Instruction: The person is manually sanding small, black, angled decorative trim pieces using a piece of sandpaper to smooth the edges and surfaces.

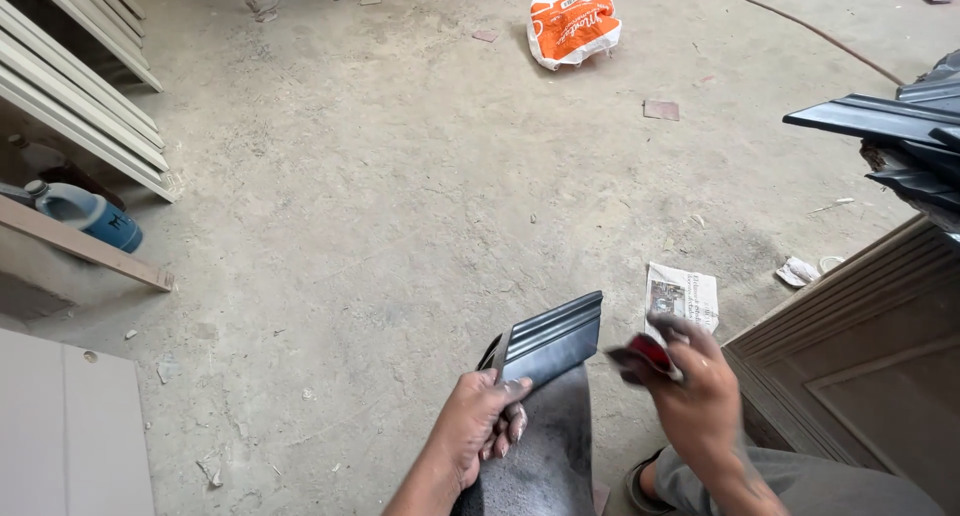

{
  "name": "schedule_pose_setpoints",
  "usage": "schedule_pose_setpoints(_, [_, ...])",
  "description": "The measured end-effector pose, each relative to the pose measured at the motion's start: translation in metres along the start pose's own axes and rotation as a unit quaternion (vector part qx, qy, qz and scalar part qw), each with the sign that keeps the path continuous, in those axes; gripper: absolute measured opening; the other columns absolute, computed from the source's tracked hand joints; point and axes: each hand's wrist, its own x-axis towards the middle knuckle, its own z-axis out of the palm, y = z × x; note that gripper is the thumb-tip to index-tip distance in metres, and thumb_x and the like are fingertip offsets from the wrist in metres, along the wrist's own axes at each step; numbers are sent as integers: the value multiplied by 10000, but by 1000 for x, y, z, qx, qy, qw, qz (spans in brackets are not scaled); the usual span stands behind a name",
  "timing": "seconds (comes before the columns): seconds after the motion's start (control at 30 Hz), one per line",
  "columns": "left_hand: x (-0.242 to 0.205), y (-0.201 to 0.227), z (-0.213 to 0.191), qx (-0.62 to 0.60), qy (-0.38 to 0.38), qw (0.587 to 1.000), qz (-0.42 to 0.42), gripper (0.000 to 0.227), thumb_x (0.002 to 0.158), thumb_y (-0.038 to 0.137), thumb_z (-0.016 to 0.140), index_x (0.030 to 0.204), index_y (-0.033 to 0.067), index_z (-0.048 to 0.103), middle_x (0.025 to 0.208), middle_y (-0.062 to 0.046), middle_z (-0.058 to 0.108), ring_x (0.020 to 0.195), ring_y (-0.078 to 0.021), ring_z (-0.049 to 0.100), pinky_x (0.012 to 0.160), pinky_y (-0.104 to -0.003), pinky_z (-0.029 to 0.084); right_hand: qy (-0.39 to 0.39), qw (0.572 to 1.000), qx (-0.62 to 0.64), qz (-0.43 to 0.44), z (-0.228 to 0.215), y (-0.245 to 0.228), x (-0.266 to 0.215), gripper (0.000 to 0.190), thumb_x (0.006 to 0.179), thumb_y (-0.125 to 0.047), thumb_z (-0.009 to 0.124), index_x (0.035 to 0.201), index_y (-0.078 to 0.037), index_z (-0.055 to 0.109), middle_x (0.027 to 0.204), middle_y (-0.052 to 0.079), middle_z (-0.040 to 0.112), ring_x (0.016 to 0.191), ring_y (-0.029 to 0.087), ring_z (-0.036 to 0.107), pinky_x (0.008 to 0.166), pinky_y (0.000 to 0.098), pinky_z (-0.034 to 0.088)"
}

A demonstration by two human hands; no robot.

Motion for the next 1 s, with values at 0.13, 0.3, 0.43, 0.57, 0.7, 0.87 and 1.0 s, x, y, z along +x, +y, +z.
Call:
schedule_pose_setpoints(0.13, [10,-5,9,42,39,998,3,249,984,302,672,939,87,556,527,-67,515,334,-77,349,292,-193,221,137,967,-30,-214,44,1,19,275,780,-104,839,1010,-11,722,1179,157,701,1030,239,697,836,299,608])
schedule_pose_setpoints(0.3, [14,-9,6,32,59,998,11,382,990,462,594,1026,82,571,555,-79,544,327,-92,368,307,-202,241,38,956,-63,-284,70,33,-3,466,900,-188,736,1341,-89,624,1222,75,756,857,121,769,759,227,585])
schedule_pose_setpoints(0.43, [10,-16,10,103,63,992,42,395,1047,449,534,853,105,516,537,-58,531,374,-96,415,304,-213,259,41,952,-29,-301,75,55,-4,296,988,-82,598,1270,-53,679,1331,133,683,1264,263,667,1203,413,455])
schedule_pose_setpoints(0.57, [28,-27,21,101,89,989,59,562,1087,475,519,684,134,329,440,-53,390,310,-151,429,285,-271,251,7,983,-4,-182,84,32,-36,383,957,-112,629,1338,-104,675,1381,65,687,1424,234,529,1212,333,368])
schedule_pose_setpoints(0.7, [20,-23,29,158,144,975,55,538,1086,435,499,668,96,509,456,-24,432,318,-134,394,293,-286,265,-31,950,17,-309,74,6,-30,324,970,-68,600,1276,4,675,1343,134,693,1308,273,648,1233,474,409])
schedule_pose_setpoints(0.87, [37,-52,22,209,121,958,158,603,1073,477,499,571,153,417,473,21,416,394,-115,407,387,-311,308,-13,976,-82,-203,61,36,14,334,1036,-176,514,1327,-151,676,1401,98,645,1344,254,573,1268,474,271])
schedule_pose_setpoints(1.0, [40,-46,22,314,175,921,147,565,1033,416,515,605,50,478,512,-52,484,554,-191,446,604,-431,363,-27,971,16,-236,78,1,-27,316,997,-144,557,1270,-76,700,1327,100,720,1285,232,656,1225,427,358])
